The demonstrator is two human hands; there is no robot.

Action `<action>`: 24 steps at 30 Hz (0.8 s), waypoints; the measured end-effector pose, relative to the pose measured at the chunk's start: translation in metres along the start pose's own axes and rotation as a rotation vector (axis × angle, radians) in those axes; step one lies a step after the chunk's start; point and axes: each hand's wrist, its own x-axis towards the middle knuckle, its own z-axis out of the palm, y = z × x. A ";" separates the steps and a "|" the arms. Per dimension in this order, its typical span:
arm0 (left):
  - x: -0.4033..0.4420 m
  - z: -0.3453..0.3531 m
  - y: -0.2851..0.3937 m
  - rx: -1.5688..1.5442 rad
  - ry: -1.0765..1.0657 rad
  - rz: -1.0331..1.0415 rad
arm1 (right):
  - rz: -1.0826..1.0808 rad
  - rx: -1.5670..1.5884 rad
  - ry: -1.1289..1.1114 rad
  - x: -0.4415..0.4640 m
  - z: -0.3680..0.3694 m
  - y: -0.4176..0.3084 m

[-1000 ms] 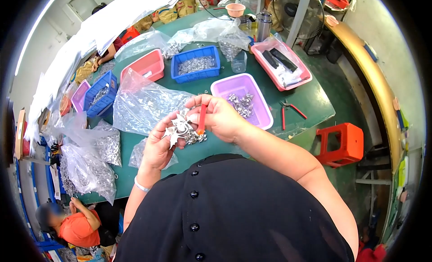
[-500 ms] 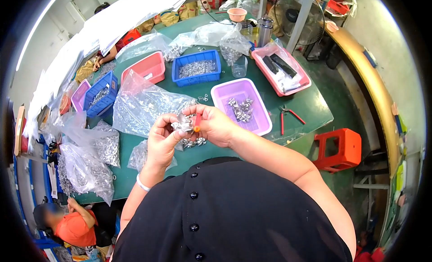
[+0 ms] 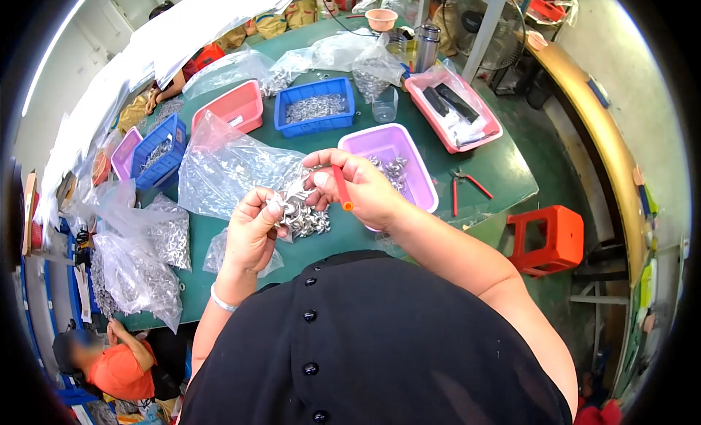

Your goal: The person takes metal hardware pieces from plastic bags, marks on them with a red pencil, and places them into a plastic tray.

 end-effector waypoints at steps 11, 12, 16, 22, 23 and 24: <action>-0.001 0.001 0.003 -0.091 -0.017 -0.026 | 0.033 -0.112 0.049 -0.003 0.002 -0.005; -0.001 0.000 0.003 -0.099 -0.017 -0.025 | 0.035 -0.110 0.054 -0.003 0.003 -0.006; -0.001 -0.002 0.000 -0.121 -0.016 -0.026 | 0.021 -0.131 0.060 -0.004 0.006 -0.009; -0.001 -0.003 -0.004 -0.148 -0.007 -0.031 | -0.021 -0.211 0.075 -0.005 0.007 -0.007; -0.001 -0.003 -0.004 -0.159 -0.008 -0.036 | -0.016 -0.212 0.081 -0.005 0.008 -0.008; -0.001 -0.003 -0.004 -0.168 -0.006 -0.043 | -0.011 -0.214 0.087 -0.006 0.009 -0.008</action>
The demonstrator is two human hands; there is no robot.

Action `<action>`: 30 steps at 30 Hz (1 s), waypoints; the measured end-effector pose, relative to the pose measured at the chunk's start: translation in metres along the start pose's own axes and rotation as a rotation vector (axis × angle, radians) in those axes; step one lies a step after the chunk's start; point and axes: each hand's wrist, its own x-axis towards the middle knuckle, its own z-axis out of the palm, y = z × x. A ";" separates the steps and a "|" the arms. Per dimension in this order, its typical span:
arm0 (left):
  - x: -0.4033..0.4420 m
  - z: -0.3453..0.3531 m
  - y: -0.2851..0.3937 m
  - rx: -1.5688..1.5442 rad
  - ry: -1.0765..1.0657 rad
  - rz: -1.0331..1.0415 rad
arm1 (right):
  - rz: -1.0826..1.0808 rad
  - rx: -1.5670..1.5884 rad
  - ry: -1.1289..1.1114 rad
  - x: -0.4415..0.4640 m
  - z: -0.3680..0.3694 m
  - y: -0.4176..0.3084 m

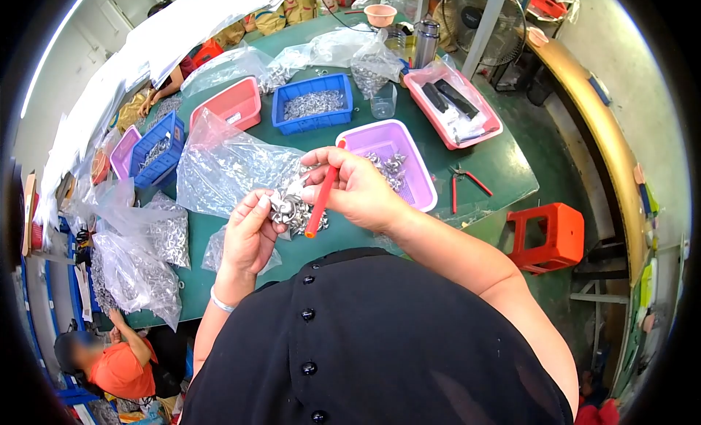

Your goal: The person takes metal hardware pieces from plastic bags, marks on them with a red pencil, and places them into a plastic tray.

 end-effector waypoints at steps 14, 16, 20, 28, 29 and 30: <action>0.001 0.003 -0.008 -0.097 0.016 -0.085 | 0.061 -0.074 0.020 -0.005 0.002 -0.005; 0.000 0.002 -0.010 -0.108 0.020 -0.089 | 0.057 -0.087 0.024 -0.005 0.002 -0.004; 0.000 0.006 -0.010 -0.113 0.041 -0.113 | 0.056 -0.083 0.020 -0.006 0.000 -0.004; 0.003 0.007 -0.014 -0.140 0.033 -0.124 | 0.063 -0.063 0.032 -0.006 -0.004 -0.003; 0.003 0.007 -0.014 -0.141 0.033 -0.123 | 0.065 -0.061 0.037 -0.006 -0.004 -0.003; 0.004 0.006 -0.015 -0.141 0.030 -0.123 | 0.068 -0.058 0.041 -0.006 -0.005 -0.003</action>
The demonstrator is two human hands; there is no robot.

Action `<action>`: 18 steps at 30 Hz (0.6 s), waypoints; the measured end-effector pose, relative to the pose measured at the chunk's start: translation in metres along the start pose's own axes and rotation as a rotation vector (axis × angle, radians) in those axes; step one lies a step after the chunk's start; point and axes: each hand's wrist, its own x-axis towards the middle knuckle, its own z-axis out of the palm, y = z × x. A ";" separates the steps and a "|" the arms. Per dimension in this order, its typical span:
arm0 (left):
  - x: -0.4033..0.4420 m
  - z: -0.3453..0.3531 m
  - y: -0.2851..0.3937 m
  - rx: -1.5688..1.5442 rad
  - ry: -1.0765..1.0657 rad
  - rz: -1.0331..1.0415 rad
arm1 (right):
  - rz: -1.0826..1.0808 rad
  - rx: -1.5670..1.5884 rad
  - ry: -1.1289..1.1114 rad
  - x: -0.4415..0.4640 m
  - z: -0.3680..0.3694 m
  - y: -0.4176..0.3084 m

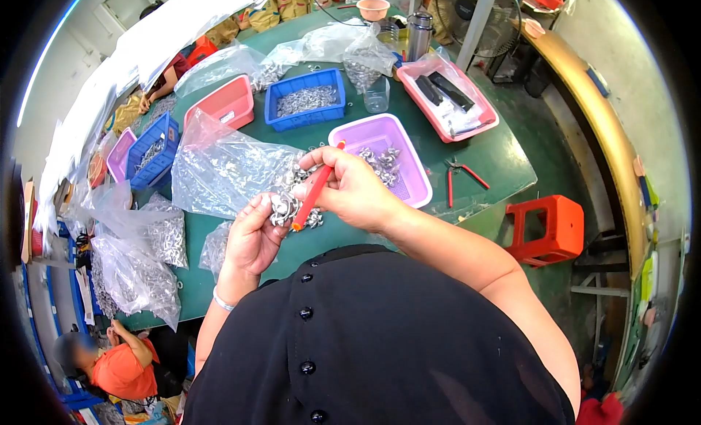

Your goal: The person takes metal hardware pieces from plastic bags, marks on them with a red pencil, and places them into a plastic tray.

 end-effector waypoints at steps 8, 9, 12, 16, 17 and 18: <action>0.006 0.004 -0.001 -0.009 -0.017 -0.004 | 0.013 0.001 0.071 0.002 -0.009 0.003; 0.007 0.004 0.000 -0.001 -0.021 -0.013 | 0.015 -0.004 0.090 0.002 -0.010 0.003; 0.011 0.006 0.001 0.016 -0.016 -0.034 | 0.024 -0.014 0.133 0.004 -0.014 0.005; 0.018 0.010 -0.001 0.042 0.032 -0.040 | 0.045 -0.005 0.141 0.004 -0.020 0.006; 0.020 0.010 -0.002 0.050 0.043 -0.042 | 0.042 -0.010 0.145 0.004 -0.022 0.007; 0.021 0.011 -0.003 0.047 0.045 -0.046 | 0.038 -0.014 0.151 0.004 -0.024 0.008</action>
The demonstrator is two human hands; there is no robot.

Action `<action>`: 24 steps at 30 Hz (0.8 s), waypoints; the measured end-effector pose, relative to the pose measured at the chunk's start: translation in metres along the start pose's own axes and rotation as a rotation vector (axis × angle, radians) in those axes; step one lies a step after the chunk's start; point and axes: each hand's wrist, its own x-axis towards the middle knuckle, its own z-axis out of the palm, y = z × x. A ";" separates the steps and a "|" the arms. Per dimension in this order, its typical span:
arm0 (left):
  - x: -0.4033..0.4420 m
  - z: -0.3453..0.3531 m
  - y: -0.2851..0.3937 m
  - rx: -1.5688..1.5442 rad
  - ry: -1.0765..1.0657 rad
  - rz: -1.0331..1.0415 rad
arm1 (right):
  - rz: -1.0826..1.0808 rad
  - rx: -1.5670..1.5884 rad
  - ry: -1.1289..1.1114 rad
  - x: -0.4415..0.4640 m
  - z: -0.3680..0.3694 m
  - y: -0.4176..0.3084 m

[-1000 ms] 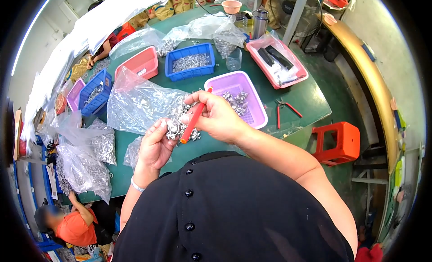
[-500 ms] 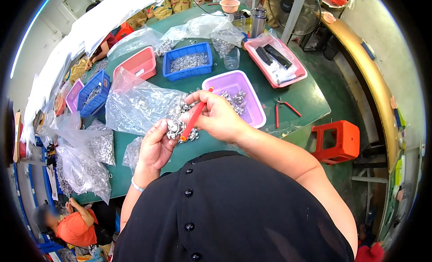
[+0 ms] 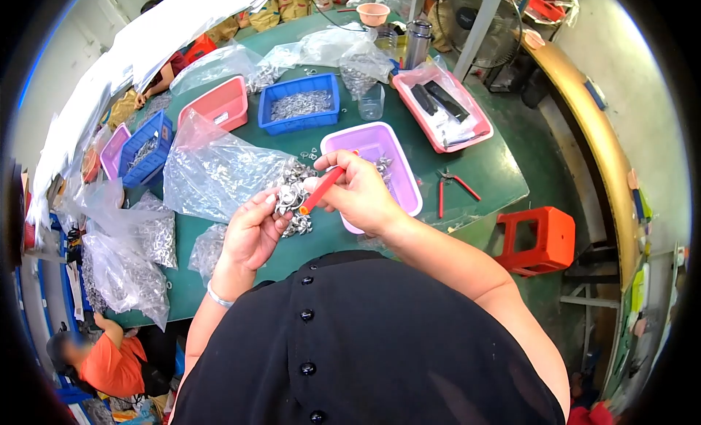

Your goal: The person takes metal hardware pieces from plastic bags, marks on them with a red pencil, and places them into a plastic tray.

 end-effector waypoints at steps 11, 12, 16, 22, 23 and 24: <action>0.010 0.010 -0.004 -0.006 0.017 -0.050 | 0.004 -0.022 0.031 -0.004 -0.012 -0.005; 0.010 0.011 -0.004 -0.001 0.014 -0.051 | 0.005 -0.026 0.035 -0.005 -0.013 -0.006; 0.013 0.013 -0.005 0.006 -0.008 -0.051 | -0.008 -0.003 0.032 -0.006 -0.017 -0.006; 0.012 0.018 -0.006 0.032 -0.045 -0.048 | -0.035 0.084 -0.022 -0.009 -0.028 -0.004; 0.012 0.018 -0.006 0.041 -0.058 -0.047 | -0.040 0.078 -0.021 -0.010 -0.029 -0.004; 0.012 0.019 -0.007 0.047 -0.061 -0.037 | -0.045 0.073 -0.019 -0.011 -0.030 -0.005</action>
